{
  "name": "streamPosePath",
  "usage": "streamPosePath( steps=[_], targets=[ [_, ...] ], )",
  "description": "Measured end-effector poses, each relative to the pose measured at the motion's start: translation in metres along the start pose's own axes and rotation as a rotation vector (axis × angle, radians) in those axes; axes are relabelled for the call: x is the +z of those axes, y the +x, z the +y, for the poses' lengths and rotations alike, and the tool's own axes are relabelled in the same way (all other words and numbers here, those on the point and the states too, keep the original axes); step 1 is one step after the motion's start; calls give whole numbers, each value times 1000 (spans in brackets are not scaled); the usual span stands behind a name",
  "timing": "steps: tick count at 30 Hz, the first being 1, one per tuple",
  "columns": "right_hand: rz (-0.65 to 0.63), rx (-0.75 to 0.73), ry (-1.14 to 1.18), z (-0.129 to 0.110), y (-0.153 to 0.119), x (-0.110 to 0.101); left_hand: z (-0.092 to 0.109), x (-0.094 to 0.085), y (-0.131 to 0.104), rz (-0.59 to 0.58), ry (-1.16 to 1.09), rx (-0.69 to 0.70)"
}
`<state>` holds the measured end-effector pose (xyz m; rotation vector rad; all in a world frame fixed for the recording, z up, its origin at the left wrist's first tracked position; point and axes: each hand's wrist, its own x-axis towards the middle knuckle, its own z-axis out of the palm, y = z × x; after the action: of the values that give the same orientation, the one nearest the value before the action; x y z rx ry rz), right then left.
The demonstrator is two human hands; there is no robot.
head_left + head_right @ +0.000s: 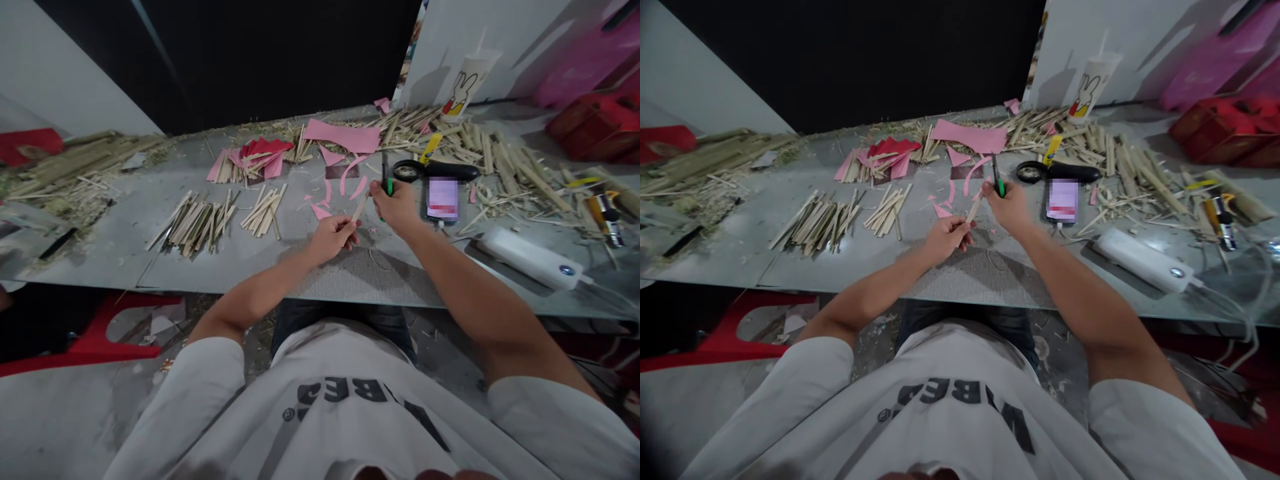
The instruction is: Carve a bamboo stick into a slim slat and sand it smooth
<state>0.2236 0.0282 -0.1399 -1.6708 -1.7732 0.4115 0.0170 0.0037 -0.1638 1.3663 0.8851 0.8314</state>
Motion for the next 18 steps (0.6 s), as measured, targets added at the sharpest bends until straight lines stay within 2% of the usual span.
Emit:
streamPosePath(
  steps=[2, 4, 12, 18],
  targets=[
    [30, -67, -83, -1, -6, -2, 2, -1, 0, 55, 10, 26],
    [6, -98, -155, -4, -13, -3, 5, -2, 1, 107, 26, 50],
    [-135, -94, -457, -37, -29, 2, 11, -4, 0, 221, 57, 66],
    [-136, -82, -519, -41, -30, -3, 12, -4, -1, 253, 72, 83]
  ],
)
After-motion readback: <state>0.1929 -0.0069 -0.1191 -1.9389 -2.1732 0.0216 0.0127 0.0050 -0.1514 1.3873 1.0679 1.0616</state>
